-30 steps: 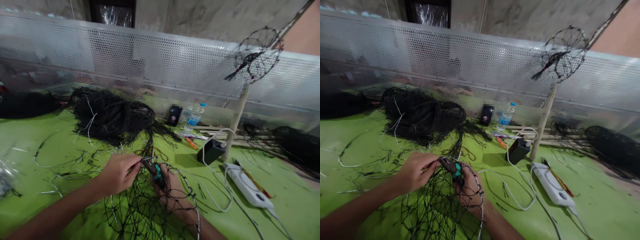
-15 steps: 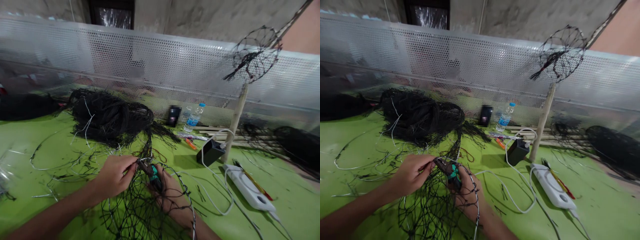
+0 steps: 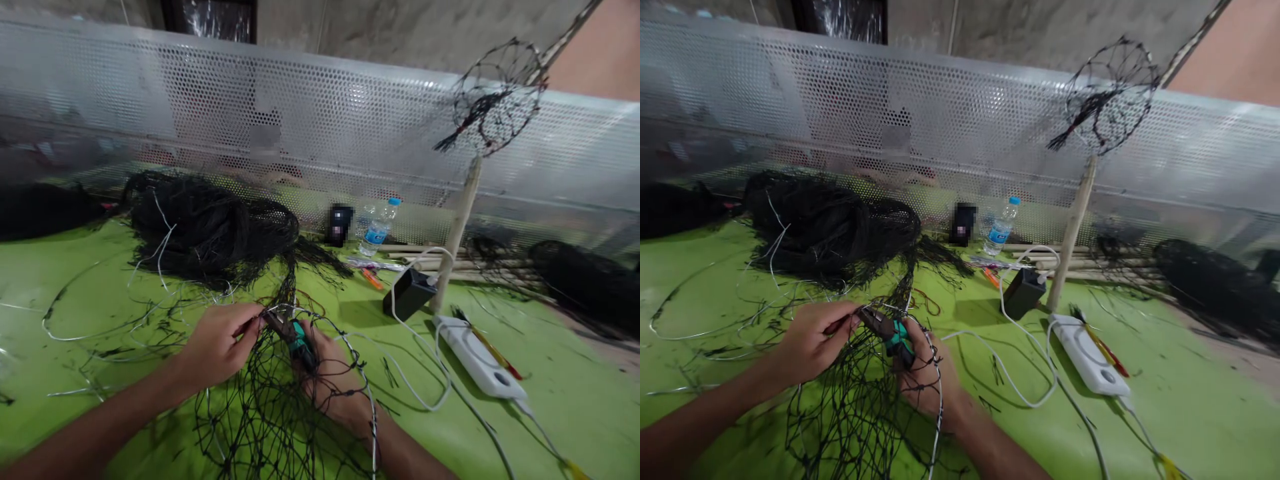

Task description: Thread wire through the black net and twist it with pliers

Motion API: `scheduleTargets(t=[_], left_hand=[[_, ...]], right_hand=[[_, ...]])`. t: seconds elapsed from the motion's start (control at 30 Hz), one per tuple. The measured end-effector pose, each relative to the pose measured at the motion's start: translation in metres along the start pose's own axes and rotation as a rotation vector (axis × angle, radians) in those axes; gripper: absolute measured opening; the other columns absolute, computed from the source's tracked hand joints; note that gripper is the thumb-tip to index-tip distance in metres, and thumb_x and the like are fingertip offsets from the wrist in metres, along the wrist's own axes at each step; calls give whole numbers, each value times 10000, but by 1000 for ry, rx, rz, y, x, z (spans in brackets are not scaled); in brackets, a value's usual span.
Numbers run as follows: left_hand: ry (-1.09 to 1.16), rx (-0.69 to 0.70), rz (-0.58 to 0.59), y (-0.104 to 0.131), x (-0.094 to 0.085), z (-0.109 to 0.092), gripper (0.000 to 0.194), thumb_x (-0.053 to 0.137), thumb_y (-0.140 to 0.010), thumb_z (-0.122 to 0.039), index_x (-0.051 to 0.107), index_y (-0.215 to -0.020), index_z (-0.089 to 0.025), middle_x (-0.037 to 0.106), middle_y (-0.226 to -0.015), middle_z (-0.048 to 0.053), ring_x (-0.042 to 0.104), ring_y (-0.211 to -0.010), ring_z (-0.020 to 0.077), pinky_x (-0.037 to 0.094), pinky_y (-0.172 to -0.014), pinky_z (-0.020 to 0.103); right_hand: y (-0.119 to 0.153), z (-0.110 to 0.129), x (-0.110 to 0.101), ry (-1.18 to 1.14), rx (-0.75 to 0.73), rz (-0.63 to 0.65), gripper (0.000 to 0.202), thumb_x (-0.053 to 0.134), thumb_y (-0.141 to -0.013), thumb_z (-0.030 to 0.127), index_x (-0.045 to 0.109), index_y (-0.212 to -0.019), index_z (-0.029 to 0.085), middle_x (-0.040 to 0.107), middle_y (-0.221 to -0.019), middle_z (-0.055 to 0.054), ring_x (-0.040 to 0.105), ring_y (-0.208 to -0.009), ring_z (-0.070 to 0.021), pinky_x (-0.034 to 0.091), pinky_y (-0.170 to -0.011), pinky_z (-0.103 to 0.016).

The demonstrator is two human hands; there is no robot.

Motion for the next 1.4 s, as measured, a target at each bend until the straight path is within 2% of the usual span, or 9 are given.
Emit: scheduleTargets(t=[0.17,0.4,0.6,0.73,0.93,1.1,1.23,1.33,1.4], left_hand=[[2,12,0,0,-1,-2,253,489,-996,-212,678,-837,-155,514,-583,-44,419,-514,96,273,-522,251],[4,10,-1,-3,-2,-5,276,481,-999,-223,677,-815,-160,523,-570,-40,433,-502,95,290,-518,239],[13,40,-32,-2,-4,-8,248,503,-986,-197,668,-804,-162,497,-558,-48,411,-488,93,274,-503,241],[37,81,-48,1,-5,-7,215,504,-993,-188,678,-868,-170,560,-587,-48,459,-503,90,314,-521,232],[27,256,-114,4,-9,-10,167,502,-998,-148,657,-1044,-189,690,-716,-26,602,-597,111,401,-585,235],[-11,379,-98,4,-13,-19,197,445,-1022,-144,622,-1097,-184,728,-779,0,639,-633,134,453,-609,260],[-14,403,-103,6,-16,-26,174,438,-1031,-151,599,-1091,-181,733,-791,13,639,-645,137,467,-622,272],[-16,416,-78,6,-15,-27,182,411,-1047,-166,587,-1086,-190,701,-739,-5,611,-617,137,445,-597,277],[-17,407,-69,5,-15,-26,179,407,-1057,-176,579,-1099,-195,701,-751,-6,618,-633,136,447,-604,275]], right_hand=[[-1,6,-4,57,-2,53,577,586,-725,83,603,-1269,275,727,-984,-40,649,-763,-211,538,-691,-325],[0,11,-6,68,-3,70,634,550,-727,66,574,-1325,276,724,-1013,-43,665,-803,-217,547,-726,-328],[1,13,-8,148,2,55,535,582,-723,110,599,-1244,231,685,-886,-24,615,-697,-198,512,-672,-314],[3,10,-9,187,3,38,566,604,-667,133,592,-1223,241,708,-975,-34,639,-754,-208,499,-680,-302],[-1,14,-16,310,-70,8,511,577,-670,171,583,-1177,236,723,-993,-39,655,-804,-224,472,-706,-311],[-4,17,-21,429,-106,-67,553,580,-668,212,572,-1220,235,710,-1082,-75,643,-997,-292,407,-906,-433],[-1,17,-24,509,-135,-129,601,560,-645,192,561,-1244,245,693,-1120,-83,647,-988,-285,419,-784,-377],[0,15,-25,474,-136,-146,651,530,-638,165,543,-1280,265,678,-1186,-82,661,-1002,-274,460,-670,-324],[0,13,-24,426,-144,-139,670,522,-640,142,534,-1298,266,665,-1194,-84,665,-1020,-267,518,-696,-319]])
Point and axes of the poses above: each hand's wrist, its own y-axis away from the middle knuckle, its own x-axis out of the palm, z = x × y, the point moved 2 cm from there along -y, towards the middle knuckle
